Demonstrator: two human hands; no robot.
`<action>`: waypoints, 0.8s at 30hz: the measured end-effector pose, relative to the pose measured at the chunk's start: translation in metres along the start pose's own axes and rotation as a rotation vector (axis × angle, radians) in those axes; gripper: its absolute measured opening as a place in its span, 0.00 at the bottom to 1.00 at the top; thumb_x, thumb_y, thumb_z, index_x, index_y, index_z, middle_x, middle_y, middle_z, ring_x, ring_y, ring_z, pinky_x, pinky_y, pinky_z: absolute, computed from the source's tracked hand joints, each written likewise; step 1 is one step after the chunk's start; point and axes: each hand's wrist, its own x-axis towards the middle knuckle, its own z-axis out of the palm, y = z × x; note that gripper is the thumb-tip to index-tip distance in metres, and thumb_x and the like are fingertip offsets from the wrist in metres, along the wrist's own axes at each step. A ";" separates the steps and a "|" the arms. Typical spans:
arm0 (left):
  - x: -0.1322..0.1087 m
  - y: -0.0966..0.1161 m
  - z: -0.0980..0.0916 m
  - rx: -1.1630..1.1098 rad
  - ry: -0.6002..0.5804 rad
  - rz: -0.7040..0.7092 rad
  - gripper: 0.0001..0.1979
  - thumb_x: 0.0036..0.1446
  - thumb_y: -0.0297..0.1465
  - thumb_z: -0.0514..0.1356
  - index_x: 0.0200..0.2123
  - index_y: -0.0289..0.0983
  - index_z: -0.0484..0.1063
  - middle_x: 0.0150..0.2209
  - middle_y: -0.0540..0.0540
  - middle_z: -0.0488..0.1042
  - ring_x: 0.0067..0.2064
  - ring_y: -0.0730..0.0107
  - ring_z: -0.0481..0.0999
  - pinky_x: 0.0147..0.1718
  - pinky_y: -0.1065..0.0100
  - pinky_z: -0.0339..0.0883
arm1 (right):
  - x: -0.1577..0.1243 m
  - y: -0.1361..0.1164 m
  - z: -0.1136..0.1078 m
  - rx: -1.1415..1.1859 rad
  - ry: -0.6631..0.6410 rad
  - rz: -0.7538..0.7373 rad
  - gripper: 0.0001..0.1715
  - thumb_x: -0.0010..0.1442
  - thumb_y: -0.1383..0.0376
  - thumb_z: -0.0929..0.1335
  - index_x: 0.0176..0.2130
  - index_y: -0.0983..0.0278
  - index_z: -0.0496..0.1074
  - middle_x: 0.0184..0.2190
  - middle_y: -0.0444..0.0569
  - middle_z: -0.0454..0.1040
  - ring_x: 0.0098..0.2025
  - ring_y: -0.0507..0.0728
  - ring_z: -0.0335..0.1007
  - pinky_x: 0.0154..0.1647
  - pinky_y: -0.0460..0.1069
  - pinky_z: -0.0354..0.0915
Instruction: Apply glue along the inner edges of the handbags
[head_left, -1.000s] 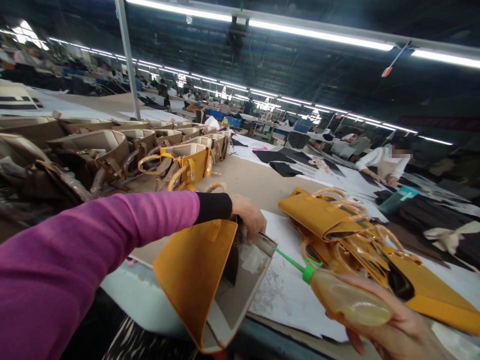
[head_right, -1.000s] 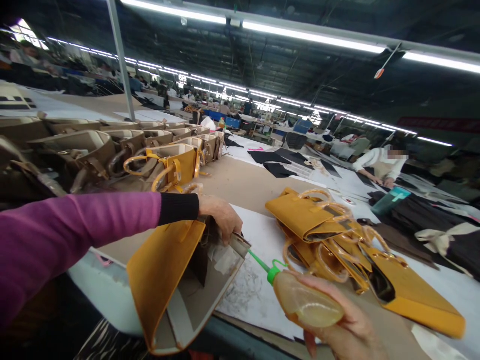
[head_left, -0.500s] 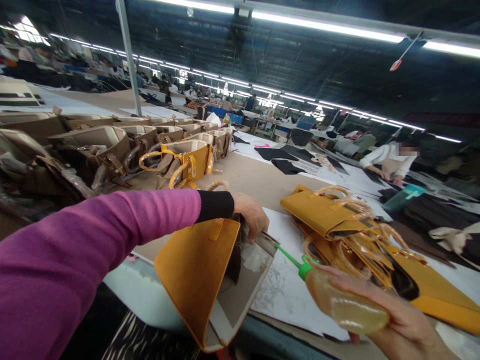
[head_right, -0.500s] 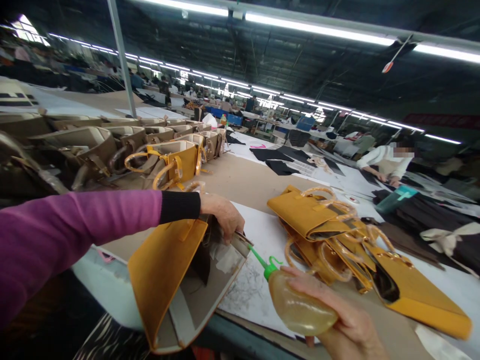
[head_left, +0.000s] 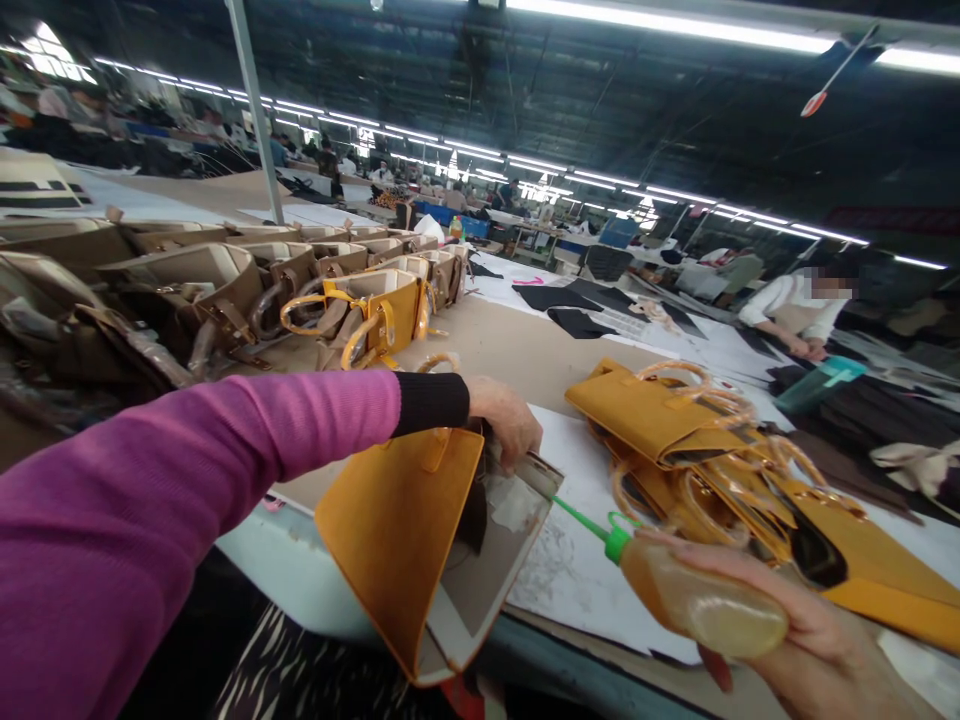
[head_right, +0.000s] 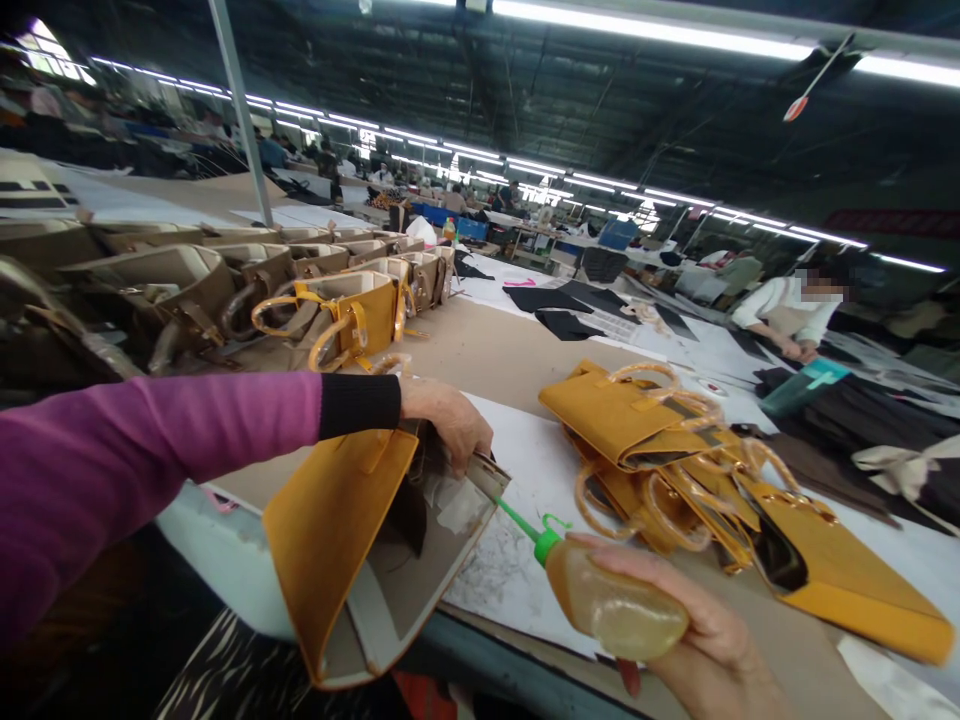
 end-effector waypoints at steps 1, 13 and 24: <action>0.001 0.000 0.000 0.022 -0.010 -0.016 0.12 0.41 0.32 0.71 0.29 0.32 0.76 0.25 0.49 0.74 0.31 0.68 0.75 0.33 0.71 0.70 | 0.001 0.003 0.000 0.064 -0.005 0.001 0.17 0.43 0.52 0.77 0.36 0.49 0.81 0.45 0.52 0.77 0.18 0.59 0.68 0.13 0.53 0.69; 0.006 0.009 0.004 0.156 -0.059 -0.138 0.05 0.43 0.25 0.69 0.26 0.33 0.76 0.20 0.50 0.72 0.26 0.70 0.73 0.32 0.71 0.70 | 0.002 0.002 0.002 0.014 -0.117 0.098 0.16 0.47 0.58 0.75 0.40 0.51 0.80 0.45 0.49 0.76 0.21 0.58 0.69 0.16 0.51 0.71; 0.005 0.027 0.004 0.255 0.003 -0.119 0.10 0.38 0.27 0.72 0.24 0.33 0.75 0.20 0.49 0.73 0.31 0.66 0.73 0.35 0.69 0.69 | -0.007 0.002 0.014 0.122 -0.131 0.221 0.17 0.41 0.64 0.76 0.36 0.52 0.81 0.44 0.48 0.77 0.18 0.56 0.67 0.17 0.51 0.71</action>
